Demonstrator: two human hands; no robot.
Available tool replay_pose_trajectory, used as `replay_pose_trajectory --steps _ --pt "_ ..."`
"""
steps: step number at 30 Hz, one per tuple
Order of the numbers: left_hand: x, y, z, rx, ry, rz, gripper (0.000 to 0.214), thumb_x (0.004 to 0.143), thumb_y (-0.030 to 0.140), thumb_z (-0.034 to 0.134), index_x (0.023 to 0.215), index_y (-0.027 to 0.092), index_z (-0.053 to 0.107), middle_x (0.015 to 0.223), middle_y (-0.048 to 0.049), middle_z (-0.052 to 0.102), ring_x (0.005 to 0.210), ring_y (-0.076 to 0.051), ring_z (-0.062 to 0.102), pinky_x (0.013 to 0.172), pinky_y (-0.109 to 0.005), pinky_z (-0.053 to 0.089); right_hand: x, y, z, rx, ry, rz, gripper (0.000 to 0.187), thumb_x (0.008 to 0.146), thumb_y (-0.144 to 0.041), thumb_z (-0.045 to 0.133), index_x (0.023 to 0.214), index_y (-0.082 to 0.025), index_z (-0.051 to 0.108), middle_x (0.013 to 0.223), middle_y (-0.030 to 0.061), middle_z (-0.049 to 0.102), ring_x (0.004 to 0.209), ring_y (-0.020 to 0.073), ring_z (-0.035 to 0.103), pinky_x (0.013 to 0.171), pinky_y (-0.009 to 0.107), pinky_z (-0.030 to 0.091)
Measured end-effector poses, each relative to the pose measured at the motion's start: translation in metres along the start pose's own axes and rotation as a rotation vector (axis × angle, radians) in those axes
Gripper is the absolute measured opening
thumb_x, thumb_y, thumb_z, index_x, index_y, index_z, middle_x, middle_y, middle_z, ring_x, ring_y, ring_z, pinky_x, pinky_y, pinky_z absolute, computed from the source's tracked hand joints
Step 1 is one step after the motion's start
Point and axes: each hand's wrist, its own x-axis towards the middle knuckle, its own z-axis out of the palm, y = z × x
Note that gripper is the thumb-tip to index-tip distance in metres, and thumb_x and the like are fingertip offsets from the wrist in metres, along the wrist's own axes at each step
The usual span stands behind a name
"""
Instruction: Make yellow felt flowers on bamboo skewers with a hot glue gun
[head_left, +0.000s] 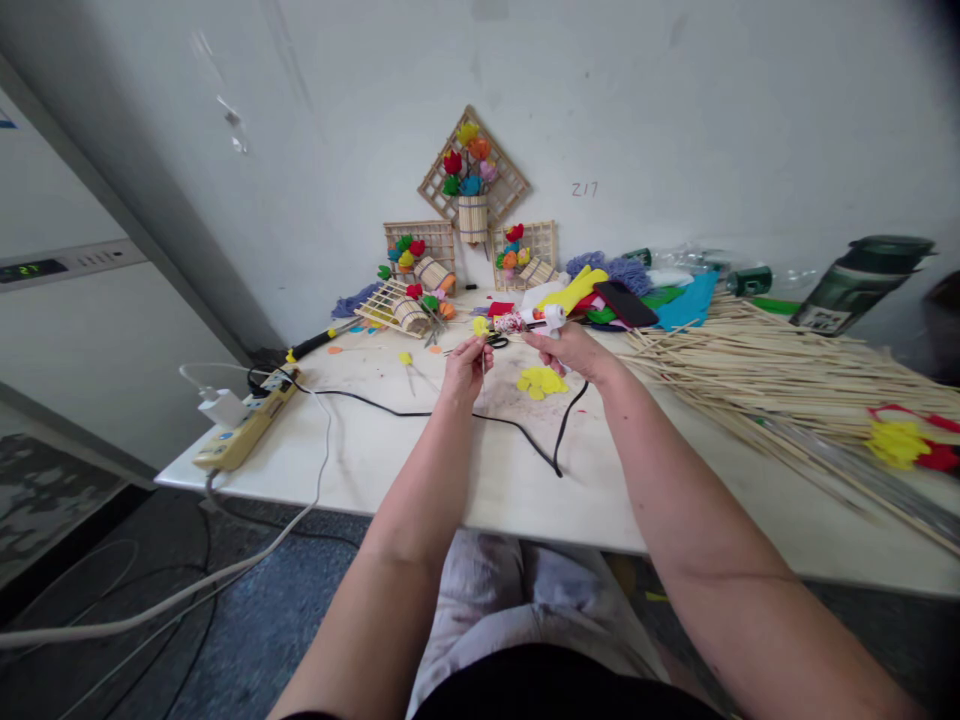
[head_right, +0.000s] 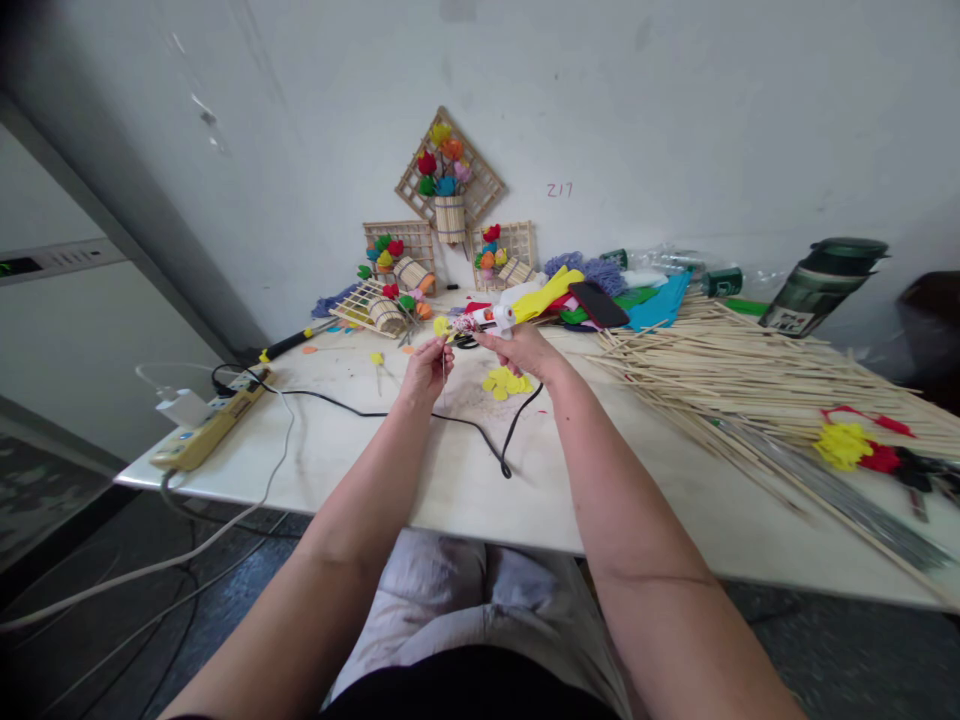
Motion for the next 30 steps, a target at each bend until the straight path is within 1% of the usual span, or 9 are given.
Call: replay_pose_trajectory --steps 7,13,22,30 --pt "-0.001 0.001 0.001 0.009 0.002 -0.011 0.016 0.068 0.018 0.072 0.077 0.013 0.059 0.054 0.004 0.053 0.046 -0.003 0.049 0.047 -0.014 0.04 -0.001 -0.003 0.002 0.029 0.056 0.011 0.039 0.071 -0.053 0.067 0.064 -0.017 0.052 0.047 -0.0036 0.049 0.033 0.0057 0.04 0.029 0.019 0.031" --pt "-0.001 0.0 0.001 0.024 -0.029 0.007 0.013 0.068 0.018 0.071 0.073 0.013 0.059 0.053 0.0032 0.053 0.045 -0.003 0.048 0.046 -0.015 0.039 -0.001 -0.005 0.002 0.061 0.071 -0.035 0.037 0.073 -0.052 0.066 0.068 -0.017 0.053 0.047 -0.0032 0.05 0.033 0.0062 0.041 0.03 0.019 0.032" --pt "0.003 -0.005 -0.002 0.079 -0.063 0.051 0.014 0.067 0.02 0.071 0.071 0.012 0.06 0.053 0.0018 0.057 0.045 -0.005 0.049 0.047 -0.017 0.038 0.0 -0.007 0.01 -0.022 0.081 -0.023 0.04 0.073 -0.053 0.065 0.062 -0.017 0.05 0.049 -0.0023 0.048 0.034 0.0056 0.041 0.03 0.019 0.033" --pt "0.005 -0.006 -0.003 0.061 -0.062 0.06 0.016 0.065 0.02 0.073 0.071 0.011 0.06 0.053 0.0013 0.058 0.044 -0.005 0.05 0.047 -0.017 0.038 0.0 -0.011 0.011 -0.107 0.122 0.01 0.035 0.073 -0.049 0.066 0.068 -0.016 0.054 0.047 -0.0034 0.048 0.033 0.0056 0.04 0.031 0.018 0.033"
